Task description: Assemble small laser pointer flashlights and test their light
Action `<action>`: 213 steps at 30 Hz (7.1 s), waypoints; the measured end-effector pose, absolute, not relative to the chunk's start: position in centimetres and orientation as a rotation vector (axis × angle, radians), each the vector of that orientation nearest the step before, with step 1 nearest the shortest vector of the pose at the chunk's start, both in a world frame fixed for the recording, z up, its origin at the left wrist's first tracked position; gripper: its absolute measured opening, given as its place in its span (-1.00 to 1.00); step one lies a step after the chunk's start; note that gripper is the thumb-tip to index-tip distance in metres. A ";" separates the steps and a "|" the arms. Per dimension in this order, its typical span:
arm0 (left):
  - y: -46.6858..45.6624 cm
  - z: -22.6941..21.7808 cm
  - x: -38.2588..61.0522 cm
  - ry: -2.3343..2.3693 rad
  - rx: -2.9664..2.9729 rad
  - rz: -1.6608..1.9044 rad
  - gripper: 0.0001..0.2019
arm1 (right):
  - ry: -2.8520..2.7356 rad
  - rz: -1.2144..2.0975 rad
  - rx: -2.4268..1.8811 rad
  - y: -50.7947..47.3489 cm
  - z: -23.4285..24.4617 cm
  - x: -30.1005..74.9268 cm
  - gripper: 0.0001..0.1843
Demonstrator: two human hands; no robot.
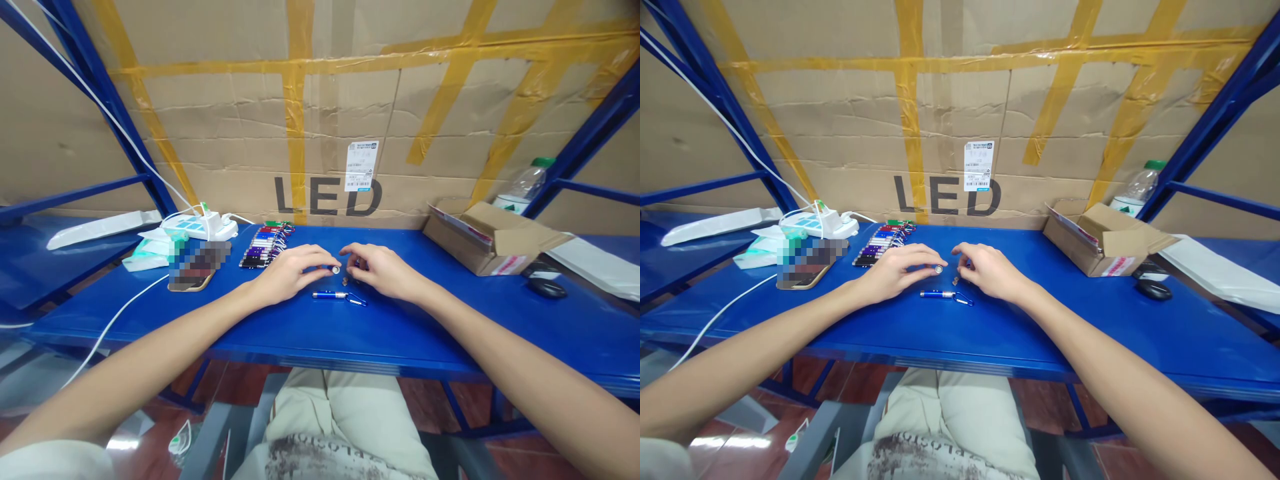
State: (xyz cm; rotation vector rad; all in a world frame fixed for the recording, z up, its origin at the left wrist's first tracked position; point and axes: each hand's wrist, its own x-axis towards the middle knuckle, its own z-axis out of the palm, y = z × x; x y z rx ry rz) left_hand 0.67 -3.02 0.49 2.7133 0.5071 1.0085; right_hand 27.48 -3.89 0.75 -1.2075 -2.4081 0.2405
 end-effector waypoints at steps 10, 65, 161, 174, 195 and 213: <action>-2.4 0.0 0.5 0.703 2.709 0.833 -0.77 | -2.476 0.378 -1.133 -4.0 0.9 27.4 -0.53; -2.1 -0.2 0.7 0.737 2.500 0.819 -0.76 | -2.238 0.242 -0.840 -5.7 1.6 26.5 -0.62; -1.0 -0.4 0.0 0.684 2.638 0.906 -0.75 | -2.395 -0.023 -1.567 -2.2 0.2 29.0 -0.94; -1.4 -0.3 0.1 0.726 2.671 0.882 -0.70 | -2.268 0.065 -1.278 -2.2 0.0 28.9 -0.87; -2.0 -0.1 0.6 0.761 2.577 0.908 -0.69 | -2.167 0.370 -0.894 -4.8 1.1 26.4 -0.91; -2.3 -0.4 1.0 0.847 2.242 0.859 -0.57 | -2.056 0.503 -0.908 -4.3 -0.1 25.8 -0.87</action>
